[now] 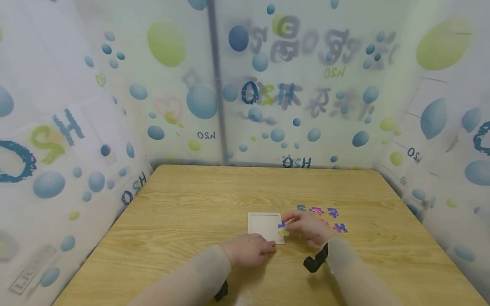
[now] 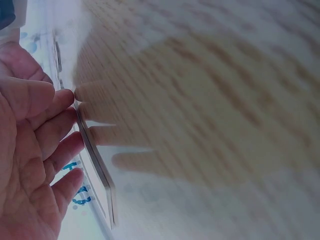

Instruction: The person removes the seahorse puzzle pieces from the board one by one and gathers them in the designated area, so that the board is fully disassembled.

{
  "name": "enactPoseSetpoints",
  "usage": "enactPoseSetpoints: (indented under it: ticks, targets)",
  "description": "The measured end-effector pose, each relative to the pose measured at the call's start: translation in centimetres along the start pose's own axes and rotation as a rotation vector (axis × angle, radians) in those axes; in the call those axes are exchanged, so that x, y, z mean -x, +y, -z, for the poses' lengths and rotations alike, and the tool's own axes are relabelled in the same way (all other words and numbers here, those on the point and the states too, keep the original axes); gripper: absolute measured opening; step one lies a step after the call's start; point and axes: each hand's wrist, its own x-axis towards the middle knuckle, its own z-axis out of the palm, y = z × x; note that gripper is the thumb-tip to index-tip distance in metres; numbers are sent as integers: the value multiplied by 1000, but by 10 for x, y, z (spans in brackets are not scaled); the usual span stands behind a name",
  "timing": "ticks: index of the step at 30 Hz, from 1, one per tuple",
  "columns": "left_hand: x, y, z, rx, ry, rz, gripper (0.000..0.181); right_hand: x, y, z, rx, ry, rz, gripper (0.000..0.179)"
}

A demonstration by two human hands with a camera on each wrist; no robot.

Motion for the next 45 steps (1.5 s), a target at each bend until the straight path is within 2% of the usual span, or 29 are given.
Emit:
enactPoseSetpoints:
  ticks: [6,11,19,22,26,29,32,38,45]
  targets:
    - [0,1,-1,-9,-4,9,39,14,8,28,-6,-52,-9,31]
    - [-1,2,-1,3,-14,12,39,26,20,51,17,-14,-5,31]
    - [0,3,-1,30,-22,17,40,45,36,91,0,-106,18,36]
    - [-1,3,-2,26,-21,17,39,51,41,102,52,-67,6,36]
    - [-1,3,-2,12,-14,10,39,60,46,115,135,24,-63,33]
    - [-1,3,-2,0,-7,6,39,64,51,127,171,40,-86,33]
    - [-1,3,-2,3,-6,11,38,68,56,138,177,30,-73,34]
    - [-1,3,-2,27,-6,19,39,74,60,150,155,6,-74,36]
    - [1,2,0,40,-13,29,38,74,62,152,168,-17,-71,32]
